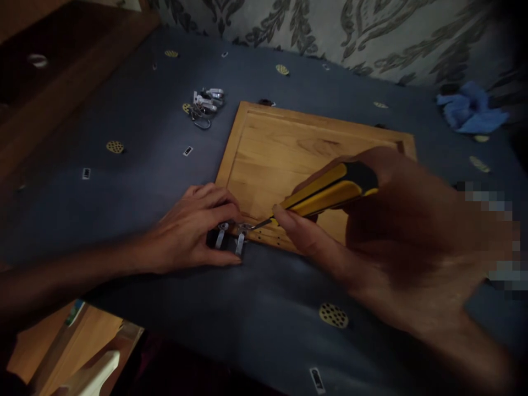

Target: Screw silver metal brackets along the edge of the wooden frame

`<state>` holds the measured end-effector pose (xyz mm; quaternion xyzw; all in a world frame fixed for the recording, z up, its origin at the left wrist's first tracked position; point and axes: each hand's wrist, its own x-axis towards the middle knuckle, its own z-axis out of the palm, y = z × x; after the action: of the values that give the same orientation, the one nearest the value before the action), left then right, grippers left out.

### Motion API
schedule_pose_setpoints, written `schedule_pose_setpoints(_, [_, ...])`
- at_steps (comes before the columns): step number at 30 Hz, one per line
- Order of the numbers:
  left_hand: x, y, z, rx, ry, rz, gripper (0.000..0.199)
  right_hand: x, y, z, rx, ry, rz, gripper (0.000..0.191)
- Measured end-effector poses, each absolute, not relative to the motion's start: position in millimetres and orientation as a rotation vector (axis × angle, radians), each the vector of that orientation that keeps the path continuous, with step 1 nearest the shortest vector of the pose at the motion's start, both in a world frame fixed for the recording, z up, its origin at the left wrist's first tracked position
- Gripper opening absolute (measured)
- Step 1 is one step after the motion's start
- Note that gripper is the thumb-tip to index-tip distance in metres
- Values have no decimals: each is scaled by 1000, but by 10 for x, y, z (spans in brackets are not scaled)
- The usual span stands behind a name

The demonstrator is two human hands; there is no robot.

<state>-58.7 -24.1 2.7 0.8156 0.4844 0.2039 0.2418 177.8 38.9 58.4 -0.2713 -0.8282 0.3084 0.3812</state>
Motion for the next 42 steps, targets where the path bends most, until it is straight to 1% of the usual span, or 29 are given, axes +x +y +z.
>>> schedule_pose_setpoints(3, [-586, -242, 30, 2233, 1321, 563, 32, 1777, 397, 567, -716, -2110, 848, 25])
schedule_pose_setpoints(8, [-589, -241, 23, 2221, 1320, 559, 35, 1783, 364, 547, -703, -2078, 717, 23])
schedule_pose_setpoints(11, [-593, -243, 26, 2216, 1330, 545, 37, 1764, 360, 516, -696, -2068, 726, 21])
schedule_pose_setpoints(16, [-589, -239, 47, 2209, 1339, 519, 36, 1734, 378, 500, -691, -2075, 755, 23])
schedule_pose_setpoints(23, [-576, -234, 46, 2190, 1349, 518, 37, 1783, 333, 546, -711, -2117, 677, 26])
schedule_pose_setpoints(25, [-573, -231, 39, 2190, 1363, 515, 36, 1796, 321, 561, -727, -2100, 701, 25])
schedule_pose_setpoints(28, [-571, -227, 35, 2187, 1366, 497, 38, 1816, 335, 632, -746, -2105, 806, 29])
schedule_pose_setpoints(29, [-572, -226, 34, 2189, 1362, 497, 39, 1824, 346, 664, -745, -2136, 848, 25])
schedule_pose_setpoints(31, [-573, -225, 30, 2193, 1360, 500, 40, 1840, 369, 711, -714, -2215, 897, 12])
schedule_pose_setpoints(33, [-575, -227, 25, 2196, 1362, 513, 38, 1846, 378, 715, -692, -2261, 830, 13])
schedule_pose_setpoints(35, [-574, -229, 20, 2192, 1360, 515, 37, 1836, 364, 680, -694, -2247, 648, 14])
schedule_pose_setpoints(37, [-573, -230, 19, 2191, 1363, 513, 35, 1820, 331, 639, -648, -2225, 546, 19])
schedule_pose_setpoints(42, [-577, -236, 34, 2192, 1352, 508, 37, 1816, 275, 614, -832, -2030, 504, 19])
